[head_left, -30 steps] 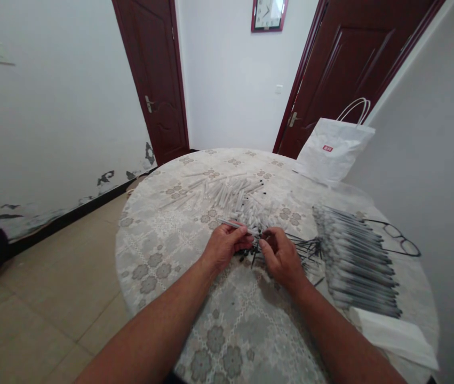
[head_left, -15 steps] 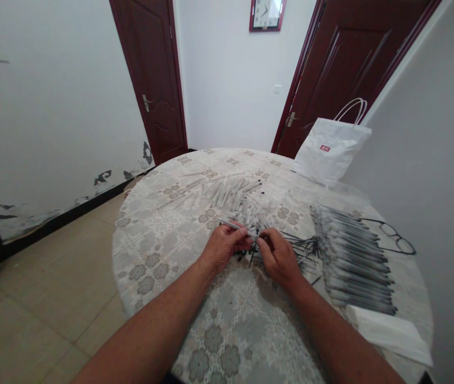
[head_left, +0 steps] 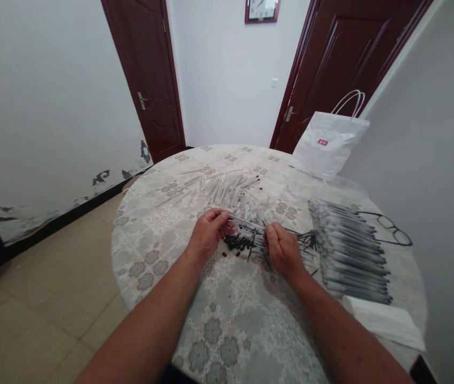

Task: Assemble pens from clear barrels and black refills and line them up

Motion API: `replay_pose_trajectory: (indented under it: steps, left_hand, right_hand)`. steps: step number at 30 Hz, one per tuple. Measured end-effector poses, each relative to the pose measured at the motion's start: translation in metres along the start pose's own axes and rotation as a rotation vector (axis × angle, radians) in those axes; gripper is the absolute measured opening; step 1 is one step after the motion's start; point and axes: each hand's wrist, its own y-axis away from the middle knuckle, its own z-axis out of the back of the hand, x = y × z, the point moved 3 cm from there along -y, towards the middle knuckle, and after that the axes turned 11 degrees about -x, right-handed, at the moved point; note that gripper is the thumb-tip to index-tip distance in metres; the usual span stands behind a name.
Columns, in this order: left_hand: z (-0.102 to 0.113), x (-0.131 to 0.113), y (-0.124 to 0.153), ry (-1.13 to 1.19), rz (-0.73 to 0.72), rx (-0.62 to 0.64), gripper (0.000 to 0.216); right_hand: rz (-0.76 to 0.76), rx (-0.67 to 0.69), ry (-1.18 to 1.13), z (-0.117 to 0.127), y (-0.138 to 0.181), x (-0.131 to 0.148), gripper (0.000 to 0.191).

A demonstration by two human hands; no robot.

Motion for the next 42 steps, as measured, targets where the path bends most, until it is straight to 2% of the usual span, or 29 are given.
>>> replay_pose_trajectory:
  steps: [9,12,14,17,19,21,23,25,29,33,37,39,42]
  left_hand:
    - [0.008,0.000,-0.009,-0.003,-0.029,-0.041,0.032]
    - [0.008,0.001,-0.010,-0.051,-0.063,-0.042,0.034]
    - [0.009,0.002,-0.011,-0.121,-0.103,-0.041,0.034]
    - [0.012,0.001,-0.011,-0.374,-0.238,-0.054,0.031]
    - [0.013,0.000,-0.009,-0.657,-0.429,-0.055,0.024]
    - [0.010,0.002,-0.005,-0.969,-0.640,0.014,0.018]
    - [0.007,0.008,-0.002,-1.242,-0.768,0.134,0.019]
    - [0.004,0.015,0.000,-1.451,-0.802,0.217,0.021]
    - [-0.001,0.023,0.001,-1.648,-0.798,0.234,0.018]
    - [0.001,0.023,0.001,-1.577,-0.779,0.163,0.021]
    - [0.008,0.014,-0.004,-1.184,-0.696,0.002,0.025]
    - [0.012,0.010,-0.009,-0.896,-0.534,-0.076,0.021]
    - [0.014,0.009,-0.015,-0.389,-0.215,-0.143,0.018]
  right_hand:
    - [-0.066,0.041,-0.058,0.001,-0.002,-0.002,0.044]
    - [0.012,0.016,-0.052,0.002,-0.002,0.003,0.024]
    - [0.124,0.030,-0.032,0.000,-0.003,0.005,0.024]
    - [0.247,0.069,0.050,-0.001,-0.006,0.000,0.024]
    - [0.239,0.010,0.128,0.003,-0.011,-0.009,0.026]
    - [0.196,-0.095,0.193,0.011,-0.016,-0.017,0.027]
    - [0.163,-0.166,0.233,0.017,-0.020,-0.024,0.027]
    - [0.153,-0.187,0.254,0.020,-0.021,-0.028,0.027]
    - [0.186,-0.163,0.243,0.015,-0.019,-0.027,0.026]
    - [0.207,-0.154,0.207,0.010,-0.015,-0.023,0.025]
    - [0.236,-0.120,0.172,0.009,-0.012,-0.018,0.024]
    - [0.265,-0.090,0.147,0.008,-0.010,-0.014,0.023]
    - [0.309,-0.037,0.119,0.006,-0.006,-0.009,0.022]
